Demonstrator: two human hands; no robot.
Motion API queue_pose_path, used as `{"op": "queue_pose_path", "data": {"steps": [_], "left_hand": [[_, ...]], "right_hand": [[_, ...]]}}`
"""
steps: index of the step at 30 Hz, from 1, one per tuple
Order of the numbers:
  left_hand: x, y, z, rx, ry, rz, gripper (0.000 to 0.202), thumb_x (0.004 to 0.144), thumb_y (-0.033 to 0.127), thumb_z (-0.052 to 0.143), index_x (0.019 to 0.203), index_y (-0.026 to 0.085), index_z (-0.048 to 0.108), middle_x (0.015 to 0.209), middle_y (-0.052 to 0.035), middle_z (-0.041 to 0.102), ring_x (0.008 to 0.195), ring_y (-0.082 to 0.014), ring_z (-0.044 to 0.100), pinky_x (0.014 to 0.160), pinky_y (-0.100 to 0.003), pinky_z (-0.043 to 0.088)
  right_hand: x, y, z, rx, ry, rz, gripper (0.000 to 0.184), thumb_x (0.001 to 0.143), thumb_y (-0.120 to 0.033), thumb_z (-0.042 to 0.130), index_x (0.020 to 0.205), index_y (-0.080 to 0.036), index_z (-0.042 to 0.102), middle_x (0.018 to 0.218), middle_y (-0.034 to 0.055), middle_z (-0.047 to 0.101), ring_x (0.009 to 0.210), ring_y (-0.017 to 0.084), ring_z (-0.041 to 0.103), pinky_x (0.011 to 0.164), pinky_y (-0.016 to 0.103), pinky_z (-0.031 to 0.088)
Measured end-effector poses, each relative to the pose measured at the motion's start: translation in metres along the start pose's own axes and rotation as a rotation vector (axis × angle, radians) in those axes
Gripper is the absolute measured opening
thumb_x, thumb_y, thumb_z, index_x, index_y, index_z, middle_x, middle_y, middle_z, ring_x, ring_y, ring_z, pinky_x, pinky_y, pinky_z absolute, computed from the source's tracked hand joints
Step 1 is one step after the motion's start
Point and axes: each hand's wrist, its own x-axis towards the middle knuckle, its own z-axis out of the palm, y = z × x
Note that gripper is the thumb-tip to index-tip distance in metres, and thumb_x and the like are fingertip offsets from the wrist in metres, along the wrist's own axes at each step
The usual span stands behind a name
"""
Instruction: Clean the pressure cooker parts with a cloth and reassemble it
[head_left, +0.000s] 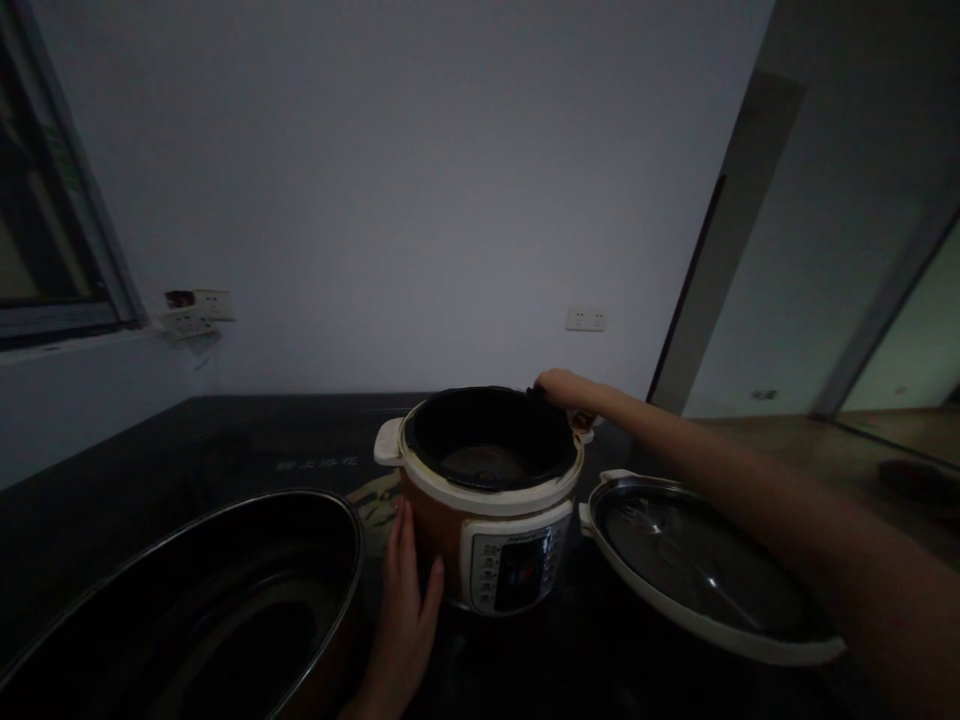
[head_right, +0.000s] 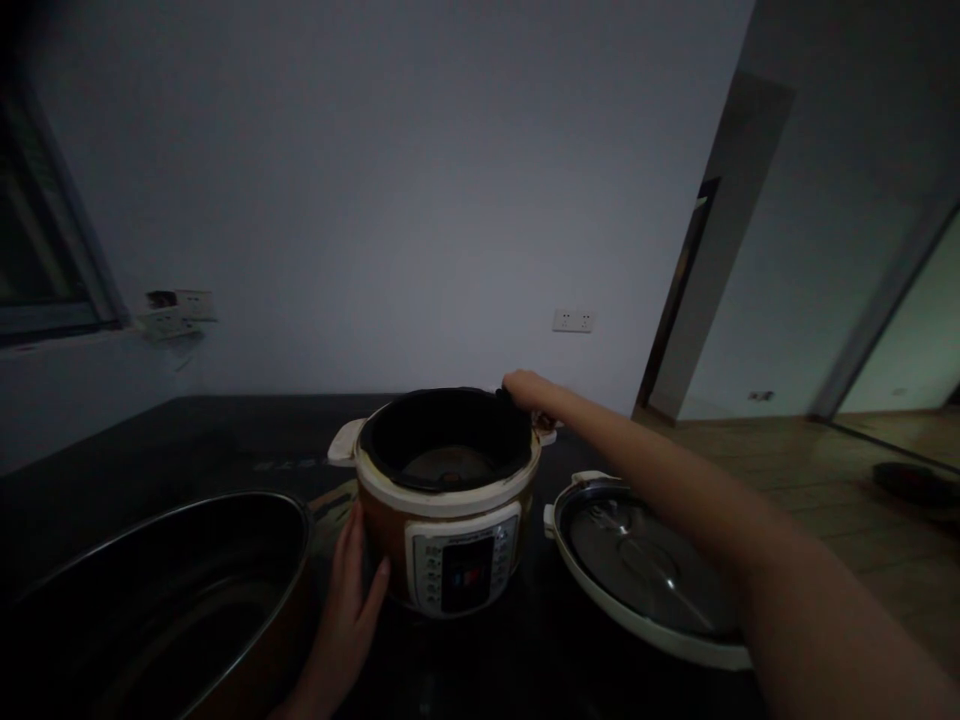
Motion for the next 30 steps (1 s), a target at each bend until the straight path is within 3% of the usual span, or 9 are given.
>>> {"op": "queue_pose_path", "data": {"steps": [6, 9, 12, 20, 24, 27, 30], "left_hand": [[0.000, 0.002, 0.000, -0.013, 0.012, 0.007, 0.064, 0.097, 0.031, 0.039, 0.152, 0.033, 0.007, 0.161, -0.0048, 0.012, 0.147, -0.0235, 0.013, 0.118, -0.052, 0.016], [0.000, 0.002, 0.000, -0.011, 0.016, 0.000, 0.063, 0.097, 0.031, 0.039, 0.152, 0.031, 0.009, 0.161, -0.0061, 0.014, 0.147, -0.0234, 0.014, 0.118, -0.052, 0.015], [0.001, 0.002, 0.000, -0.008, 0.007, -0.018, 0.063, 0.097, 0.032, 0.039, 0.152, 0.030, 0.009, 0.161, -0.0067, 0.012, 0.147, -0.0237, 0.012, 0.118, -0.052, 0.015], [0.001, 0.003, -0.002, -0.026, 0.007, -0.002, 0.064, 0.096, 0.031, 0.041, 0.152, 0.031, 0.009, 0.161, -0.0063, 0.012, 0.147, -0.0236, 0.013, 0.118, -0.052, 0.014], [0.002, 0.003, -0.003, -0.033, -0.001, 0.004, 0.066, 0.096, 0.031, 0.042, 0.152, 0.032, 0.009, 0.160, -0.0064, 0.013, 0.147, -0.0243, 0.013, 0.118, -0.053, 0.014], [0.003, 0.004, -0.003, -0.027, 0.000, 0.014, 0.066, 0.096, 0.032, 0.042, 0.152, 0.031, 0.008, 0.160, -0.0070, 0.014, 0.147, -0.0251, 0.014, 0.118, -0.053, 0.015], [0.004, 0.006, -0.002, -0.010, 0.010, 0.025, 0.066, 0.096, 0.032, 0.041, 0.152, 0.030, 0.007, 0.160, -0.0077, 0.014, 0.147, -0.0252, 0.015, 0.118, -0.052, 0.015]], "right_hand": [[-0.036, 0.001, 0.006, -0.025, 0.065, 0.003, 0.026, 0.092, -0.033, 0.057, 0.110, -0.015, 0.062, 0.112, 0.0076, 0.065, 0.101, 0.020, 0.063, 0.089, 0.043, 0.051], [-0.047, -0.003, 0.008, -0.014, 0.105, 0.015, 0.022, 0.093, -0.019, 0.051, 0.110, -0.014, 0.064, 0.107, 0.0112, 0.069, 0.101, 0.022, 0.065, 0.086, 0.037, 0.050], [-0.058, -0.005, 0.007, 0.012, 0.134, 0.023, 0.031, 0.087, -0.008, 0.048, 0.110, -0.014, 0.067, 0.105, 0.0148, 0.071, 0.100, 0.023, 0.067, 0.081, 0.031, 0.049], [-0.086, 0.001, -0.016, 0.119, 0.146, 0.027, 0.029, 0.080, -0.010, 0.056, 0.102, -0.017, 0.073, 0.097, 0.0115, 0.075, 0.091, 0.022, 0.069, 0.075, 0.026, 0.046], [-0.098, 0.004, -0.027, 0.177, 0.259, 0.107, 0.032, 0.090, -0.017, 0.046, 0.115, -0.015, 0.067, 0.110, 0.0146, 0.071, 0.099, 0.026, 0.066, 0.078, 0.029, 0.045], [-0.105, -0.002, -0.013, 0.214, 0.334, 0.149, 0.038, 0.095, -0.018, 0.037, 0.128, -0.014, 0.056, 0.120, 0.0161, 0.066, 0.108, 0.027, 0.062, 0.085, 0.031, 0.044], [-0.111, -0.013, 0.014, 0.263, 0.315, 0.141, 0.039, 0.094, -0.016, 0.040, 0.131, -0.017, 0.053, 0.122, 0.0141, 0.066, 0.109, 0.024, 0.062, 0.088, 0.030, 0.044]]}}
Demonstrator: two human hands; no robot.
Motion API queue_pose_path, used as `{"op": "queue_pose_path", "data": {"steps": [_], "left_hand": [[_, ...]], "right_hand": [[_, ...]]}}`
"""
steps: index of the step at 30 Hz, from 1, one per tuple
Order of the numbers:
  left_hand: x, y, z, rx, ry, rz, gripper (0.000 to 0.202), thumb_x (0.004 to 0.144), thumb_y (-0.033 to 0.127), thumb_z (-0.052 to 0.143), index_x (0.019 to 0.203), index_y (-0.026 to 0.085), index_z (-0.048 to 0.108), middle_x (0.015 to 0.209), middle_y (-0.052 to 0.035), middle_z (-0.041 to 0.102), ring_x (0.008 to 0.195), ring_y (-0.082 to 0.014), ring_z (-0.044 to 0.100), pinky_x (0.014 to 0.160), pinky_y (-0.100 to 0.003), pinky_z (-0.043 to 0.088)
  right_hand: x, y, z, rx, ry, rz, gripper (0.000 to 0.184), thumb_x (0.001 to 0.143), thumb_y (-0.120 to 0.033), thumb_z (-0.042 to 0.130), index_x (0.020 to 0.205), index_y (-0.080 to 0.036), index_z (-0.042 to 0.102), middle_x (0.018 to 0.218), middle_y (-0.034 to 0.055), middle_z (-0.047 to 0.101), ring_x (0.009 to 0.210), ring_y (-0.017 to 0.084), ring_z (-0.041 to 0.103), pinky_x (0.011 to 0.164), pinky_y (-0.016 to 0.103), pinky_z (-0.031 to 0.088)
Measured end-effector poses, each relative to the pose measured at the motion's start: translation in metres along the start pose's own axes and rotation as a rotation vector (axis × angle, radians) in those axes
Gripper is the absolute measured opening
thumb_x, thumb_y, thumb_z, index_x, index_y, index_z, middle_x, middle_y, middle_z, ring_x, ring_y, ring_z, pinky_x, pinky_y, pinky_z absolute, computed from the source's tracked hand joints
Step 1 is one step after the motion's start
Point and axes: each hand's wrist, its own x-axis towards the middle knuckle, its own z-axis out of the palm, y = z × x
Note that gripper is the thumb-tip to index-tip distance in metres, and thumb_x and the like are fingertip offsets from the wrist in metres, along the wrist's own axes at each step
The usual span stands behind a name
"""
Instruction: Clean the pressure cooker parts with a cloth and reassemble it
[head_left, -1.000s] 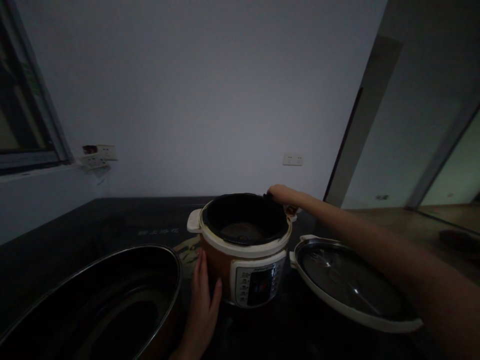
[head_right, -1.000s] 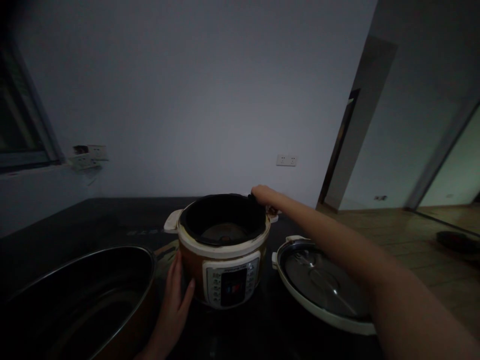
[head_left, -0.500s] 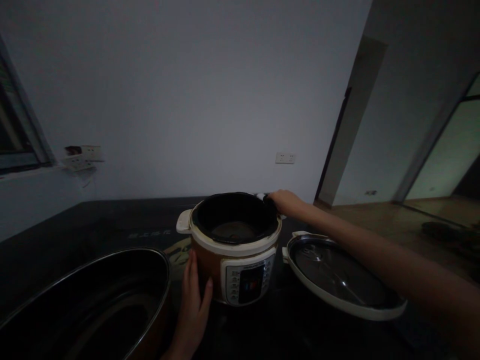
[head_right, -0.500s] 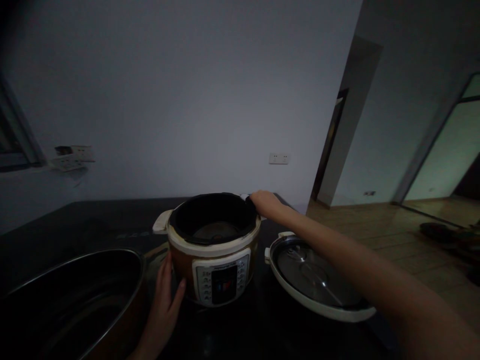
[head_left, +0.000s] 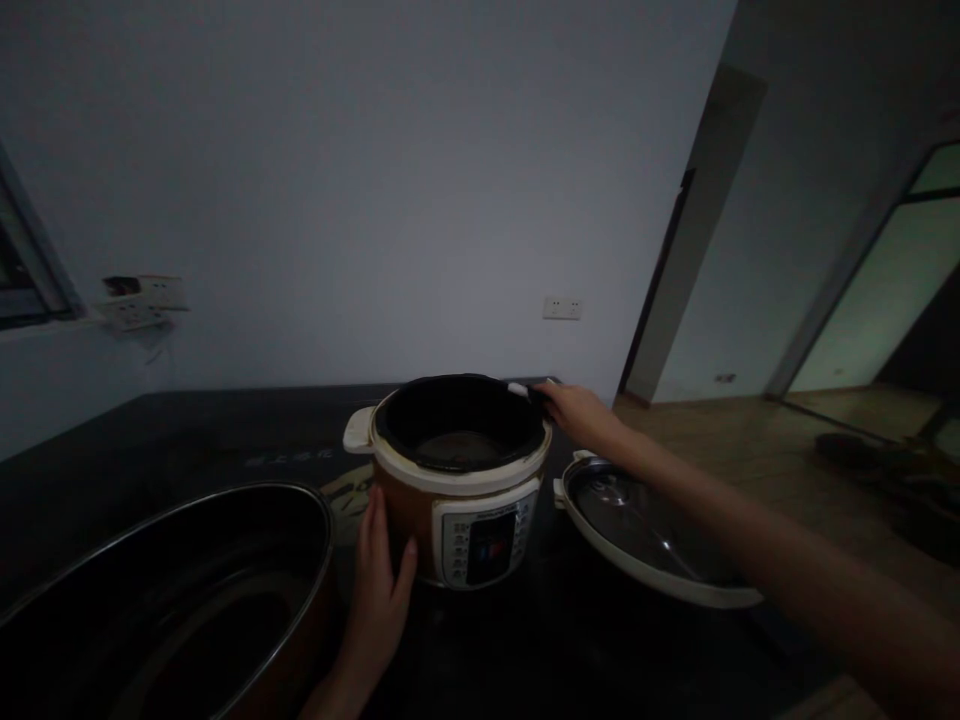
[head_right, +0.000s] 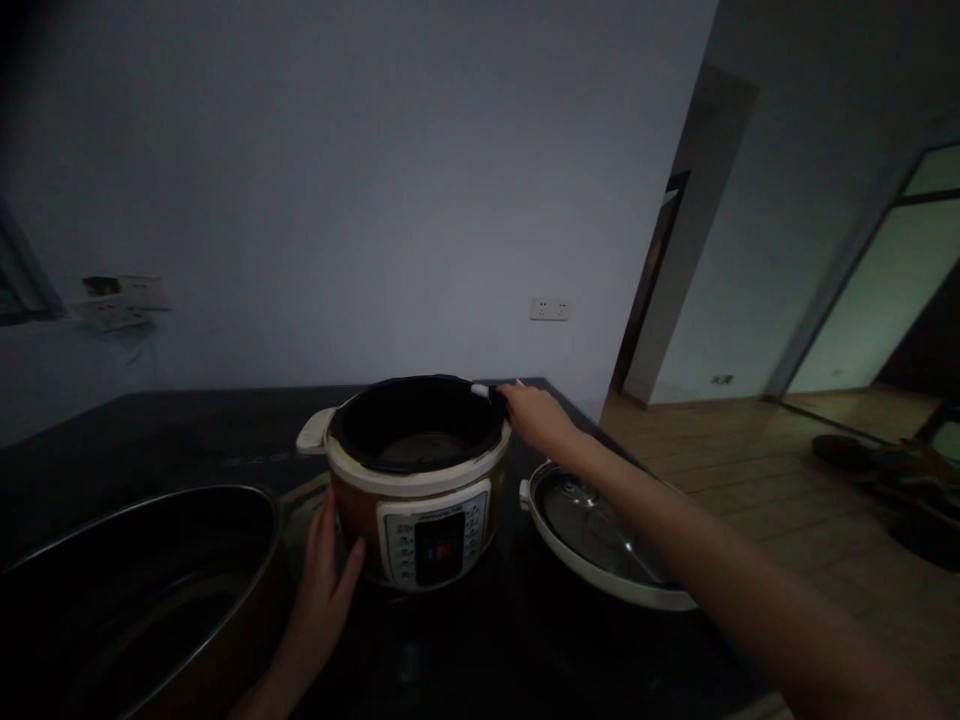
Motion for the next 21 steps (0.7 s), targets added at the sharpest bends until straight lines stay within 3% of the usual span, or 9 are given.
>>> {"op": "queue_pose_path", "data": {"steps": [4, 11, 13, 17, 21], "left_hand": [[0.001, 0.003, -0.001, -0.006, 0.003, 0.008, 0.065, 0.096, 0.033, 0.040, 0.153, 0.028, 0.009, 0.160, -0.0090, 0.015, 0.147, -0.0248, 0.015, 0.118, -0.050, 0.015], [0.001, 0.000, 0.001, -0.050, 0.017, 0.018, 0.065, 0.095, 0.033, 0.042, 0.152, 0.025, 0.013, 0.160, -0.0100, 0.016, 0.147, -0.0237, 0.015, 0.119, -0.048, 0.014], [0.002, -0.001, 0.002, -0.055, 0.014, 0.021, 0.065, 0.095, 0.033, 0.042, 0.152, 0.025, 0.012, 0.160, -0.0100, 0.016, 0.147, -0.0233, 0.014, 0.119, -0.048, 0.013], [0.002, -0.003, 0.002, -0.043, 0.021, 0.016, 0.066, 0.095, 0.033, 0.043, 0.152, 0.023, 0.013, 0.159, -0.0118, 0.018, 0.147, -0.0250, 0.015, 0.118, -0.050, 0.014], [0.002, -0.003, 0.002, -0.037, 0.024, 0.007, 0.065, 0.095, 0.033, 0.043, 0.152, 0.024, 0.014, 0.159, -0.0114, 0.018, 0.147, -0.0250, 0.016, 0.118, -0.050, 0.015]], "right_hand": [[-0.021, -0.004, 0.021, 0.060, 0.009, 0.061, 0.039, 0.095, -0.016, 0.037, 0.132, -0.013, 0.050, 0.121, 0.0179, 0.065, 0.106, 0.028, 0.064, 0.088, 0.035, 0.046], [-0.070, -0.023, 0.021, 0.221, 0.121, 0.178, 0.037, 0.096, -0.019, 0.038, 0.130, -0.014, 0.052, 0.116, 0.0145, 0.069, 0.104, 0.026, 0.066, 0.086, 0.032, 0.049], [-0.087, -0.035, 0.033, 0.334, 0.215, 0.224, 0.039, 0.096, -0.019, 0.036, 0.130, -0.014, 0.053, 0.120, 0.0142, 0.067, 0.107, 0.023, 0.065, 0.088, 0.031, 0.050], [-0.115, -0.075, 0.072, 0.799, 0.570, 0.295, 0.041, 0.095, -0.027, 0.040, 0.130, -0.015, 0.055, 0.121, 0.0145, 0.067, 0.109, 0.026, 0.065, 0.089, 0.040, 0.053], [-0.132, -0.117, 0.101, 0.784, 0.742, 0.138, 0.048, 0.095, -0.019, 0.035, 0.142, -0.022, 0.043, 0.140, 0.0129, 0.052, 0.133, 0.026, 0.046, 0.101, 0.051, 0.046]]}}
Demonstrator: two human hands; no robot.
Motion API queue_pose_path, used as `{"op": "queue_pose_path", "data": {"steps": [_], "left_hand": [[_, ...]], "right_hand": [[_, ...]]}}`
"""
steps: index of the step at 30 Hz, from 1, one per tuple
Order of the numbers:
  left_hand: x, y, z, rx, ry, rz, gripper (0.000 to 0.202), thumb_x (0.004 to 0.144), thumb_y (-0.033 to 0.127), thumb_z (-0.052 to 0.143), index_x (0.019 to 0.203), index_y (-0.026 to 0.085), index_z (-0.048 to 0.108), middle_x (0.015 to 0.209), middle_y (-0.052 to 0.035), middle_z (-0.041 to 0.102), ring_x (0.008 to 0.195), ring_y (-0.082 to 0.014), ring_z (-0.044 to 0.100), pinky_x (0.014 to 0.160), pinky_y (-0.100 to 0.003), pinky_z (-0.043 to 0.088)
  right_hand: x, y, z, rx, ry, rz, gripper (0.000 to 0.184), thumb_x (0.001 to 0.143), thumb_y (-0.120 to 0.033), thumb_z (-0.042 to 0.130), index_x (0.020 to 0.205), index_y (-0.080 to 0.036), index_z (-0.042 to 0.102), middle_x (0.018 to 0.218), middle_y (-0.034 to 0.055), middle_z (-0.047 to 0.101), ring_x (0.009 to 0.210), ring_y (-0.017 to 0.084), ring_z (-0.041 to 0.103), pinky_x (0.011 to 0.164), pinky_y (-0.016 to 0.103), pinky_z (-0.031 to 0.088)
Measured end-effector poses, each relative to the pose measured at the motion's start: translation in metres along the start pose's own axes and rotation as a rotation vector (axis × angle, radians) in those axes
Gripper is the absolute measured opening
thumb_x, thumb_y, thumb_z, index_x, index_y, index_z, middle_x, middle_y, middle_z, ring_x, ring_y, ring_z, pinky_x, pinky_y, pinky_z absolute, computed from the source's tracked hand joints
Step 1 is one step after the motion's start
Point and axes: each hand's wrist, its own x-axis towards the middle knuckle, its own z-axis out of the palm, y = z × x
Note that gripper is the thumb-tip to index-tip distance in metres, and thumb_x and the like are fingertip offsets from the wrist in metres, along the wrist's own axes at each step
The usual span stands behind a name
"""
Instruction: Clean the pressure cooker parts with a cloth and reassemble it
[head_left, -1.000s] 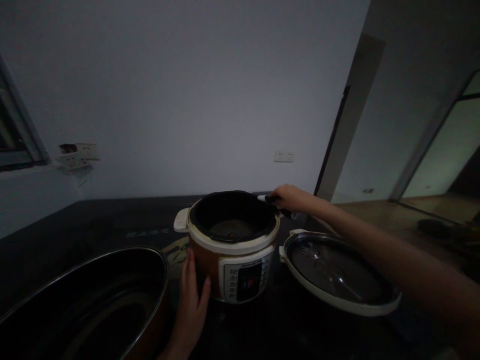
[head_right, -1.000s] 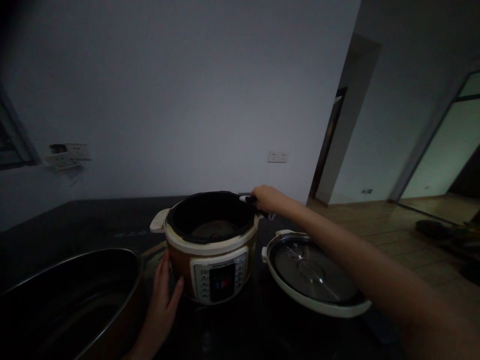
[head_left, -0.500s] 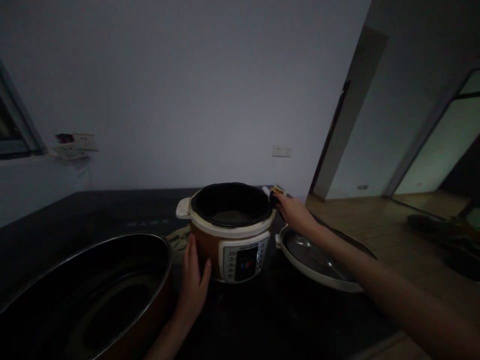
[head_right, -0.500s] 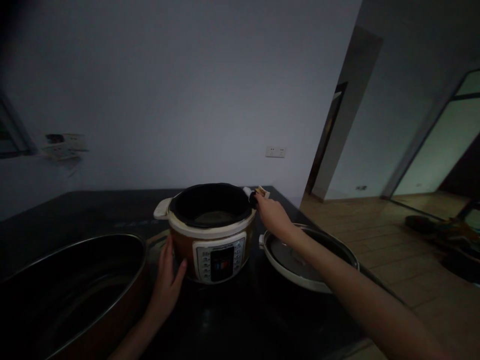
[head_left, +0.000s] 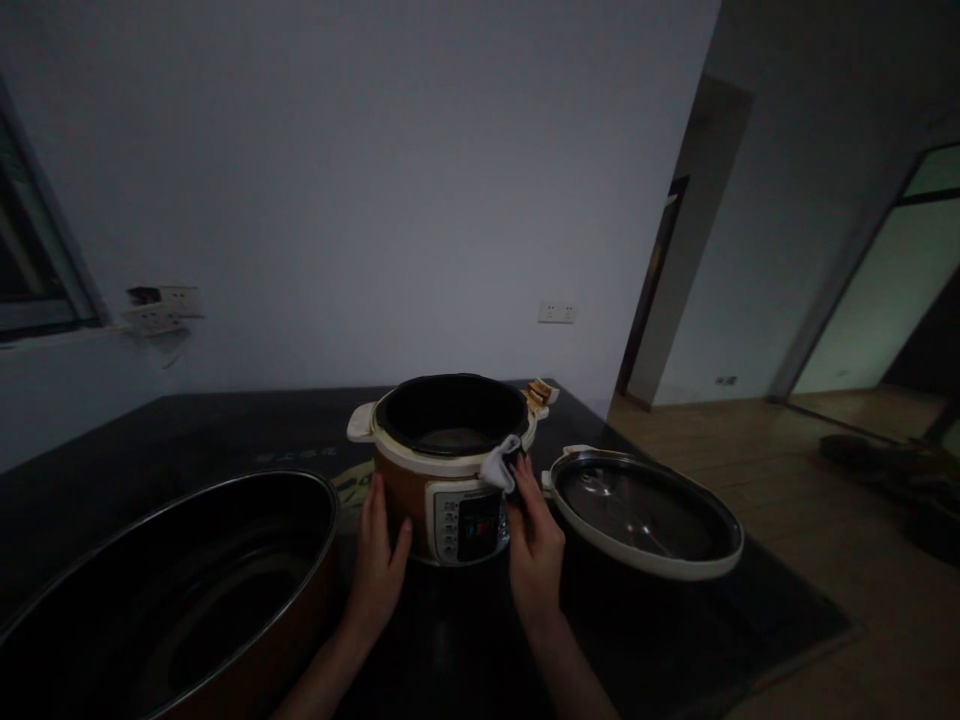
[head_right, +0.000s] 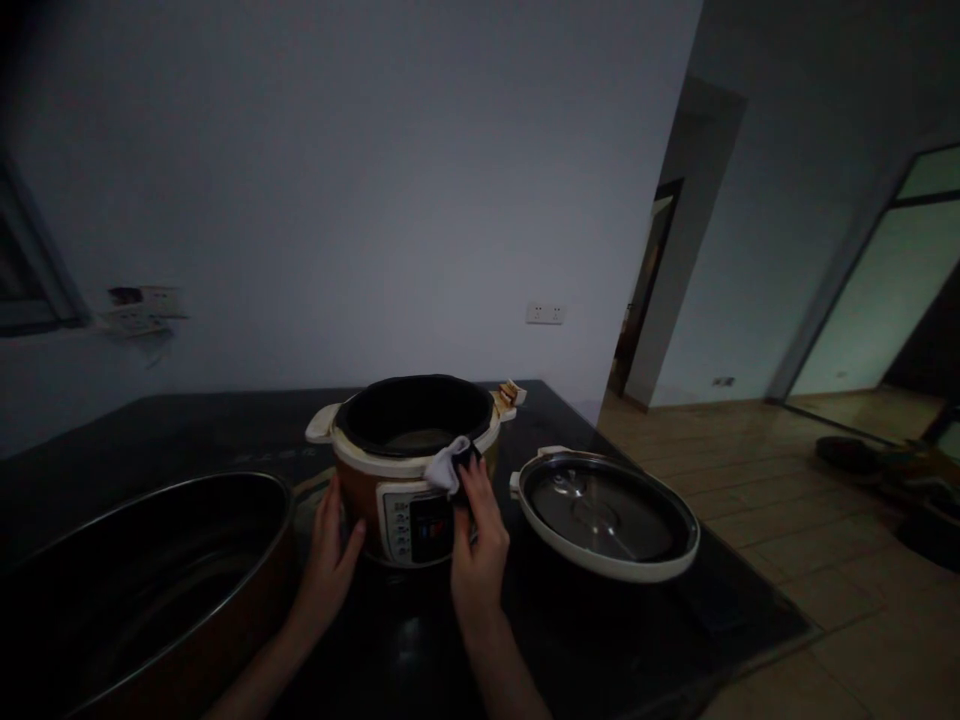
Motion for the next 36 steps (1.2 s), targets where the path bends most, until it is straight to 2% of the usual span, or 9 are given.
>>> {"op": "queue_pose_path", "data": {"steps": [3, 6, 10, 13, 17, 19, 25, 30, 36], "left_hand": [[0.000, 0.000, 0.000, 0.000, -0.003, -0.012, 0.064, 0.096, 0.034, 0.041, 0.152, 0.024, 0.014, 0.160, -0.0108, 0.017, 0.147, -0.0234, 0.015, 0.118, -0.049, 0.015], [-0.001, -0.002, 0.001, -0.012, 0.003, -0.025, 0.063, 0.095, 0.036, 0.043, 0.151, 0.025, 0.017, 0.159, -0.0104, 0.019, 0.147, -0.0236, 0.015, 0.118, -0.050, 0.014], [-0.002, -0.007, 0.000, -0.022, 0.006, 0.015, 0.062, 0.094, 0.038, 0.041, 0.151, 0.023, 0.020, 0.158, -0.0132, 0.023, 0.146, -0.0253, 0.018, 0.117, -0.051, 0.017], [-0.003, -0.011, -0.001, -0.010, 0.002, 0.035, 0.063, 0.094, 0.037, 0.041, 0.151, 0.023, 0.018, 0.158, -0.0136, 0.022, 0.146, -0.0240, 0.018, 0.117, -0.050, 0.017], [-0.003, -0.010, -0.003, -0.005, -0.013, 0.051, 0.064, 0.093, 0.035, 0.043, 0.151, 0.024, 0.017, 0.159, -0.0126, 0.020, 0.146, -0.0235, 0.018, 0.117, -0.049, 0.018], [-0.002, -0.008, -0.004, -0.008, -0.007, 0.033, 0.062, 0.094, 0.034, 0.042, 0.151, 0.023, 0.020, 0.158, -0.0121, 0.022, 0.146, -0.0242, 0.020, 0.117, -0.049, 0.019], [0.001, 0.000, -0.006, -0.049, 0.037, -0.033, 0.052, 0.096, 0.031, 0.038, 0.147, 0.023, 0.030, 0.155, -0.0111, 0.031, 0.144, -0.0227, 0.026, 0.117, -0.046, 0.022], [0.000, 0.007, -0.007, -0.094, 0.066, -0.069, 0.051, 0.095, 0.033, 0.041, 0.145, 0.022, 0.033, 0.153, -0.0111, 0.033, 0.143, -0.0225, 0.027, 0.118, -0.045, 0.021], [-0.002, 0.013, -0.003, -0.098, 0.084, -0.076, 0.053, 0.096, 0.036, 0.041, 0.146, 0.022, 0.031, 0.154, -0.0114, 0.031, 0.144, -0.0219, 0.026, 0.118, -0.044, 0.019]], "right_hand": [[-0.010, -0.006, 0.008, -0.071, -0.078, -0.233, 0.056, 0.092, -0.009, 0.033, 0.145, -0.027, 0.037, 0.146, 0.0091, 0.046, 0.141, 0.025, 0.032, 0.107, 0.057, 0.037], [-0.005, -0.009, 0.008, -0.145, -0.219, -0.446, 0.054, 0.093, -0.014, 0.040, 0.145, -0.023, 0.036, 0.146, 0.0077, 0.046, 0.144, 0.024, 0.025, 0.112, 0.059, 0.028], [0.005, -0.013, 0.018, -0.233, -0.389, -0.714, 0.045, 0.095, -0.033, 0.046, 0.137, -0.018, 0.047, 0.146, 0.0034, 0.046, 0.146, 0.021, 0.019, 0.120, 0.051, 0.012], [0.013, -0.021, 0.032, -0.290, -0.406, -0.838, 0.036, 0.096, -0.027, 0.043, 0.129, -0.016, 0.056, 0.142, 0.0014, 0.051, 0.145, 0.019, 0.023, 0.121, 0.047, 0.010], [0.025, -0.030, 0.039, -0.326, -0.429, -0.918, 0.032, 0.096, -0.018, 0.041, 0.120, -0.014, 0.062, 0.134, 0.0041, 0.060, 0.140, 0.021, 0.034, 0.116, 0.045, 0.029], [0.028, -0.031, 0.036, -0.325, -0.439, -0.943, 0.030, 0.095, -0.017, 0.043, 0.117, -0.013, 0.064, 0.132, 0.0055, 0.061, 0.139, 0.022, 0.035, 0.114, 0.045, 0.033], [0.003, -0.002, 0.031, -0.316, -0.507, -1.037, 0.031, 0.094, -0.012, 0.043, 0.119, -0.009, 0.061, 0.125, 0.0074, 0.065, 0.137, 0.019, 0.039, 0.109, 0.040, 0.041], [-0.015, 0.017, 0.029, -0.274, -0.559, -1.068, 0.032, 0.096, -0.016, 0.042, 0.122, -0.014, 0.060, 0.134, 0.0033, 0.060, 0.139, 0.016, 0.036, 0.110, 0.035, 0.039], [0.010, 0.002, 0.022, -0.260, -0.564, -1.022, 0.035, 0.095, -0.016, 0.042, 0.127, -0.011, 0.056, 0.141, 0.0082, 0.052, 0.140, 0.017, 0.034, 0.114, 0.039, 0.033]]}}
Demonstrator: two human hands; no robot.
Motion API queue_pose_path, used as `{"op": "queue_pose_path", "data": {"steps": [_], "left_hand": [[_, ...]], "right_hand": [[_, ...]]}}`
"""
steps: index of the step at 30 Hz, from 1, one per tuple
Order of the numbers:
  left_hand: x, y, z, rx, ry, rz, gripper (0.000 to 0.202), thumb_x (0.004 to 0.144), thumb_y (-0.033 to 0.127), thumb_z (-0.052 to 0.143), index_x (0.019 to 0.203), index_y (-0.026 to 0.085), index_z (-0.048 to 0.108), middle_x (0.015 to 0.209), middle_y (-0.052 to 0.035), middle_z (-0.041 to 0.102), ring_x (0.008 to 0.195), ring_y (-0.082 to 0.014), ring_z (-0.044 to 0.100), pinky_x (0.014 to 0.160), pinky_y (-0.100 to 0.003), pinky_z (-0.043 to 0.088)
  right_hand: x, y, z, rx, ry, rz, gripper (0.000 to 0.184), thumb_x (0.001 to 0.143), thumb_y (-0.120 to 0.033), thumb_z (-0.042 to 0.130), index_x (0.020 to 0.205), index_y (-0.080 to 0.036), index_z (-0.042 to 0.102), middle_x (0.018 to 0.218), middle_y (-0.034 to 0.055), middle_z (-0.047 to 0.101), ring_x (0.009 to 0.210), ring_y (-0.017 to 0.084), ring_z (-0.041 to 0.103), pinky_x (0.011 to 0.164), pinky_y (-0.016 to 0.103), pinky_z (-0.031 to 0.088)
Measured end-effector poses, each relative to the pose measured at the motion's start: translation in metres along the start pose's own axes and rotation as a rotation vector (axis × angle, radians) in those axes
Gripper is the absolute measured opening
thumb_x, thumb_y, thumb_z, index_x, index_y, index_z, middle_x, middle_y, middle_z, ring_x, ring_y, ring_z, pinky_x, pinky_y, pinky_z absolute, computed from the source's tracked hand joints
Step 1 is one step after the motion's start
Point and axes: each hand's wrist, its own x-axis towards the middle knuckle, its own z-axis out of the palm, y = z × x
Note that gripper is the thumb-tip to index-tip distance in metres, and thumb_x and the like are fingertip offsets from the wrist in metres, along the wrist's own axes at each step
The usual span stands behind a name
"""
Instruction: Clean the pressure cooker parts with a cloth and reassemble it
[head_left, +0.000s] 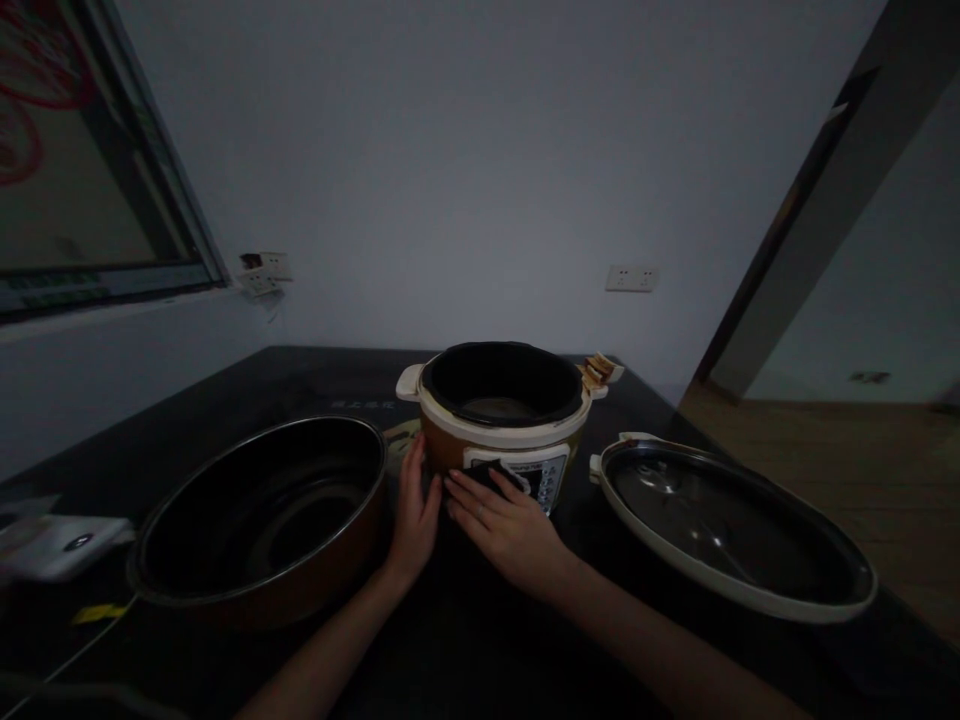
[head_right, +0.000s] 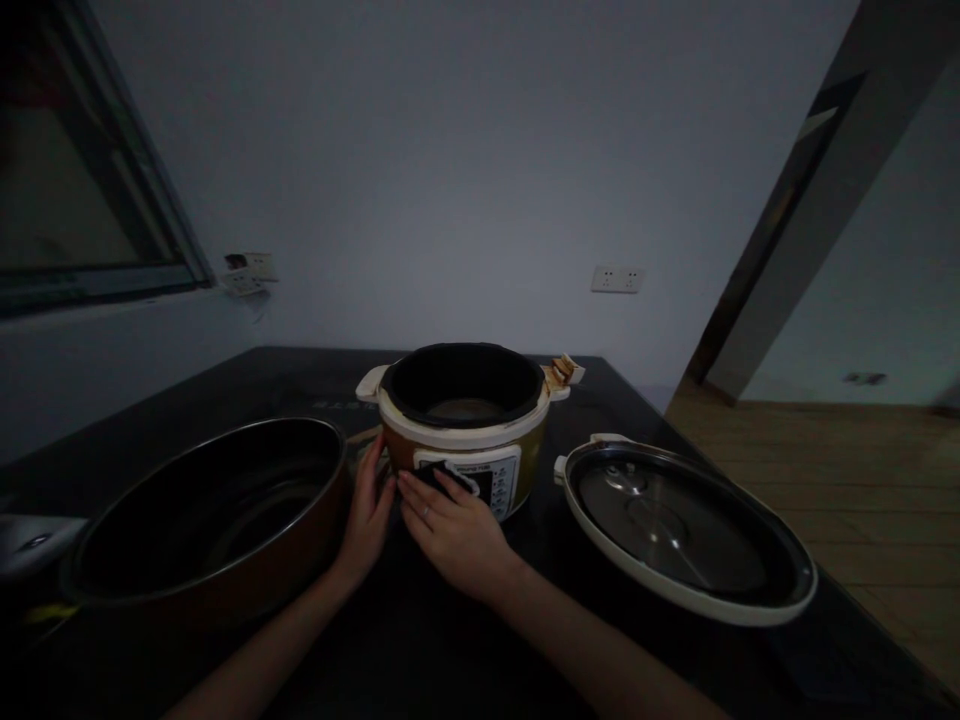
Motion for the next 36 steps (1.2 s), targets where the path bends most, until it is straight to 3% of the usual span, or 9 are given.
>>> {"op": "queue_pose_path", "data": {"steps": [6, 9, 12, 15, 21, 26, 30, 36], "left_hand": [[0.000, -0.001, 0.000, -0.040, 0.003, -0.008, 0.050, 0.096, 0.039, 0.040, 0.145, 0.026, 0.035, 0.155, -0.0075, 0.031, 0.144, -0.0206, 0.025, 0.119, -0.042, 0.017], [0.001, -0.001, -0.001, -0.070, 0.003, -0.011, 0.049, 0.097, 0.040, 0.036, 0.144, 0.027, 0.037, 0.155, -0.0059, 0.032, 0.144, -0.0193, 0.026, 0.119, -0.041, 0.016], [0.001, -0.001, -0.001, -0.084, 0.008, -0.029, 0.050, 0.097, 0.042, 0.036, 0.144, 0.026, 0.038, 0.155, -0.0058, 0.033, 0.144, -0.0195, 0.027, 0.119, -0.040, 0.016], [0.001, -0.001, -0.001, -0.083, 0.010, -0.026, 0.051, 0.097, 0.043, 0.037, 0.144, 0.026, 0.038, 0.155, -0.0057, 0.034, 0.144, -0.0198, 0.026, 0.119, -0.040, 0.016], [0.002, 0.002, -0.001, -0.101, -0.004, -0.008, 0.052, 0.096, 0.041, 0.038, 0.145, 0.025, 0.036, 0.155, -0.0057, 0.032, 0.144, -0.0184, 0.024, 0.120, -0.038, 0.013], [0.002, 0.005, -0.002, -0.239, 0.011, -0.055, 0.051, 0.094, 0.042, 0.044, 0.142, 0.024, 0.042, 0.154, -0.0046, 0.035, 0.144, -0.0189, 0.025, 0.120, -0.037, 0.011], [0.002, 0.004, -0.001, -0.323, 0.030, -0.118, 0.050, 0.095, 0.042, 0.041, 0.142, 0.024, 0.042, 0.154, -0.0046, 0.036, 0.143, -0.0191, 0.028, 0.119, -0.038, 0.016], [0.003, 0.000, 0.002, -0.422, 0.070, -0.180, 0.050, 0.095, 0.045, 0.039, 0.140, 0.024, 0.042, 0.151, -0.0067, 0.039, 0.140, -0.0195, 0.035, 0.116, -0.038, 0.026]], "right_hand": [[0.014, 0.006, -0.008, -0.109, 0.091, 0.107, 0.041, 0.092, -0.017, 0.047, 0.132, -0.011, 0.052, 0.153, 0.0065, 0.034, 0.146, 0.024, 0.017, 0.120, 0.050, 0.013], [0.006, -0.004, 0.006, -0.131, 0.053, 0.069, 0.041, 0.092, -0.016, 0.045, 0.130, -0.006, 0.053, 0.148, 0.0107, 0.042, 0.145, 0.024, 0.022, 0.119, 0.048, 0.018], [-0.011, -0.011, 0.025, -0.098, 0.006, -0.097, 0.033, 0.091, -0.013, 0.045, 0.117, -0.005, 0.063, 0.132, 0.0114, 0.060, 0.138, 0.022, 0.037, 0.114, 0.038, 0.031], [-0.028, -0.008, 0.033, -0.054, -0.057, -0.224, 0.027, 0.090, -0.012, 0.047, 0.105, -0.007, 0.069, 0.122, 0.0098, 0.067, 0.134, 0.021, 0.043, 0.112, 0.035, 0.035], [-0.062, 0.008, 0.024, -0.027, -0.156, -0.290, 0.031, 0.092, -0.012, 0.043, 0.109, -0.007, 0.068, 0.127, 0.0078, 0.064, 0.140, 0.019, 0.032, 0.114, 0.039, 0.033], [-0.086, 0.018, 0.019, -0.041, -0.228, -0.283, 0.038, 0.085, -0.007, 0.043, 0.116, -0.007, 0.065, 0.133, 0.0072, 0.060, 0.145, 0.020, 0.020, 0.117, 0.044, 0.025], [-0.080, 0.021, 0.022, -0.065, -0.205, -0.344, 0.042, 0.082, -0.008, 0.042, 0.118, -0.007, 0.064, 0.136, 0.0063, 0.058, 0.143, 0.017, 0.023, 0.117, 0.039, 0.026], [-0.038, 0.007, 0.039, -0.178, -0.265, -0.452, 0.038, 0.083, -0.018, 0.046, 0.113, -0.011, 0.069, 0.131, 0.0063, 0.062, 0.140, 0.021, 0.032, 0.119, 0.041, 0.023]]}}
